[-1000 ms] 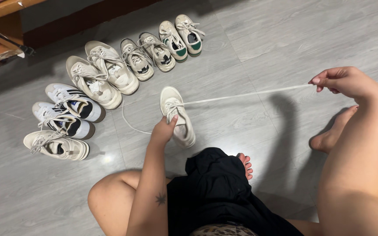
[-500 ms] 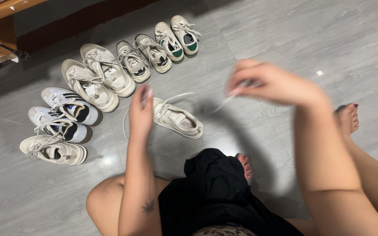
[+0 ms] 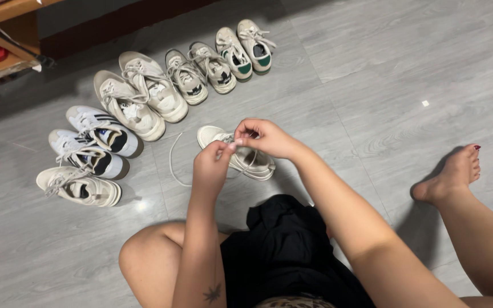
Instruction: The person sits on the floor and repeatedly threads a white shoelace through the eyelets of a single white sneaker. They pull the lace through multiple times, adjusting the tension, but do not complete the lacing or tie a knot.
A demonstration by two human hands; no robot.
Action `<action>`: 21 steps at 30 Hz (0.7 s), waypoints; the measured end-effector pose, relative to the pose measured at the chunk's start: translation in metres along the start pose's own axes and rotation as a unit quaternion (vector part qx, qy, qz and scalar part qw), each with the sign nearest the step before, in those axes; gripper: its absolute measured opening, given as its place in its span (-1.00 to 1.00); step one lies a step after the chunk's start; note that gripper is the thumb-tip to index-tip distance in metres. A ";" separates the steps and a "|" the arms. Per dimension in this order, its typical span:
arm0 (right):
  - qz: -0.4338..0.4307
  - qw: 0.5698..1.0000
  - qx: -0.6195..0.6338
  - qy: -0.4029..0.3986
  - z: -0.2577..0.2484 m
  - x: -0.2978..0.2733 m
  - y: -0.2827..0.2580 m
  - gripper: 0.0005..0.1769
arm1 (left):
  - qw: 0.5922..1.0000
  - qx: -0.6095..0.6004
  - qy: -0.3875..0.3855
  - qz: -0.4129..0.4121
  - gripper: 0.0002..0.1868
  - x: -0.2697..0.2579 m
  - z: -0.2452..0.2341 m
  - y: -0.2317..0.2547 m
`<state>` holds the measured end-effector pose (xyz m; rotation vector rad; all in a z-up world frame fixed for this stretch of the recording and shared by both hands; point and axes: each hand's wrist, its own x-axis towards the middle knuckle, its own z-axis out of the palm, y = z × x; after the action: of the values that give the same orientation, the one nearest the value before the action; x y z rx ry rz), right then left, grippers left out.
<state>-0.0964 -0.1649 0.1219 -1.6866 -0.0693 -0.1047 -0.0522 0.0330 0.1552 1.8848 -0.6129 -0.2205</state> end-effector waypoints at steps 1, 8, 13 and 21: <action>0.027 0.999 0.033 0.008 0.003 -0.002 0.018 -0.85 | 0.997 -0.042 0.014 0.067 -0.85 -0.005 -0.004 -0.002; 0.116 0.977 -0.167 0.065 0.015 -0.013 0.058 -0.63 | 0.886 -0.435 0.127 0.100 -0.89 -0.039 -0.119 0.057; 0.149 0.926 -0.319 0.138 0.045 -0.023 0.040 -0.69 | 0.990 -0.067 0.122 -0.015 -0.92 0.008 -0.052 0.024; 0.176 0.942 -0.233 0.164 0.047 -0.029 0.080 -0.69 | 0.968 0.219 0.118 -0.043 -0.86 -0.018 0.071 -0.087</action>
<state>-0.1150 -0.1268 0.0341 -2.1009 0.5468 -0.1389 -0.0703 0.0087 0.0458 2.3227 -0.4398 0.0952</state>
